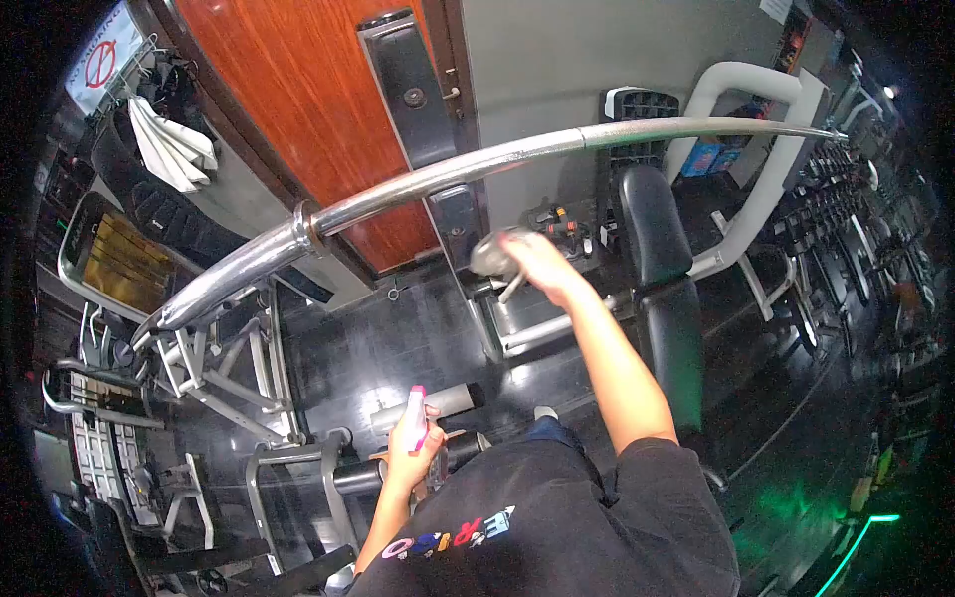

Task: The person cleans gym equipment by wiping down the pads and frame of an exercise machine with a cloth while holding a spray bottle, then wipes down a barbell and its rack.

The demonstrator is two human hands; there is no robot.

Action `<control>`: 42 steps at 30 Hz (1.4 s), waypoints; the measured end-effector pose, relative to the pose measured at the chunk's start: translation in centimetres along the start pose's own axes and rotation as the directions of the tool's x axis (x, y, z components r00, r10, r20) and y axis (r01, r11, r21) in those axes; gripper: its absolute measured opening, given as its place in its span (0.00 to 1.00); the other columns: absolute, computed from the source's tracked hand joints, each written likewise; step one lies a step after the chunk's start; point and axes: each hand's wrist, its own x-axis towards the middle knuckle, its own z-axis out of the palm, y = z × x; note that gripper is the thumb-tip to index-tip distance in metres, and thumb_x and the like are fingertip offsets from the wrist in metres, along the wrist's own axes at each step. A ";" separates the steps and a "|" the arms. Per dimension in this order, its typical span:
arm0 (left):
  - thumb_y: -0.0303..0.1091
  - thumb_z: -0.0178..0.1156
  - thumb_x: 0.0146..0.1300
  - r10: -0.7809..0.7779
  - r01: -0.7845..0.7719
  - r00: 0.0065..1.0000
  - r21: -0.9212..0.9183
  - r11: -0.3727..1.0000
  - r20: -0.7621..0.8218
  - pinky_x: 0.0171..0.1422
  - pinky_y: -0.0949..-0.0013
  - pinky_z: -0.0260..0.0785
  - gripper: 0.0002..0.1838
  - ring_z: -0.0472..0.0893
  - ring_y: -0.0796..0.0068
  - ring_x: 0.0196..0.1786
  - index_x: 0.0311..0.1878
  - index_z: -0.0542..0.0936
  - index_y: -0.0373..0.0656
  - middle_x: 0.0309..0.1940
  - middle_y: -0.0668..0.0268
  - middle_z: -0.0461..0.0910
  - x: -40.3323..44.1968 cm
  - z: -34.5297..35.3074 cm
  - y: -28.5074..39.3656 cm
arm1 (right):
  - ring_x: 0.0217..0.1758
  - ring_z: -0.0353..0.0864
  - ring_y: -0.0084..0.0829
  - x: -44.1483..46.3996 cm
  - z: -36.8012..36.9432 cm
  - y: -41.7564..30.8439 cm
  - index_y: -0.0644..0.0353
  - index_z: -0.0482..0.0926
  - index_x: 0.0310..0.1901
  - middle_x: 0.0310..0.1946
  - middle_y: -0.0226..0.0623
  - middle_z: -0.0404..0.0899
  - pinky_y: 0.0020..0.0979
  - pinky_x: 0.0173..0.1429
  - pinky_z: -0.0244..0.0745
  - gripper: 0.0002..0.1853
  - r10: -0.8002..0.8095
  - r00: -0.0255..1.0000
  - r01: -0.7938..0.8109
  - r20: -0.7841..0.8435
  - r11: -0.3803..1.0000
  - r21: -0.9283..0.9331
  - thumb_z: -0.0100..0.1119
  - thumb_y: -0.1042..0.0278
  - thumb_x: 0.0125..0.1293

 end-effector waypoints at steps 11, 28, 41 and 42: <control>0.48 0.69 0.60 0.035 -0.036 0.999 0.228 0.973 0.010 0.37 0.69 0.73 0.22 0.79 0.78 0.28 0.50 0.78 0.45 0.24 0.70 0.78 4.3 5.4 5.4 | 0.56 0.81 0.34 -8.6 -0.9 14.9 0.54 0.70 0.62 0.54 0.37 0.80 0.41 0.60 0.78 0.21 0.456 0.888 -0.308 -0.052 0.677 0.668 0.51 0.52 0.75; 0.44 0.70 0.59 0.092 -0.022 0.986 0.435 0.900 -0.140 0.31 0.69 0.69 0.18 0.75 0.75 0.23 0.45 0.78 0.43 0.20 0.67 0.74 8.8 11.4 1.0 | 0.49 0.81 0.25 -7.5 -2.9 17.9 0.58 0.76 0.56 0.46 0.32 0.82 0.29 0.56 0.75 0.19 0.414 0.903 -0.389 0.111 0.682 0.619 0.47 0.53 0.77; 0.45 0.69 0.59 0.136 0.031 0.947 0.502 0.864 -0.292 0.32 0.69 0.68 0.20 0.73 0.76 0.23 0.46 0.78 0.40 0.20 0.68 0.73 5.4 12.6 2.4 | 0.36 0.82 0.29 -1.8 8.9 11.7 0.56 0.76 0.51 0.38 0.38 0.81 0.35 0.40 0.80 0.12 0.502 0.853 -0.299 0.141 0.250 0.921 0.49 0.61 0.75; 0.46 0.69 0.59 0.089 0.073 0.952 0.503 0.861 -0.292 0.32 0.69 0.68 0.21 0.73 0.75 0.23 0.45 0.78 0.40 0.20 0.68 0.73 4.9 12.4 2.3 | 0.33 0.79 0.28 -2.8 6.2 6.4 0.55 0.77 0.47 0.34 0.37 0.79 0.36 0.35 0.77 0.10 0.635 0.766 -0.388 0.099 0.335 0.859 0.50 0.60 0.74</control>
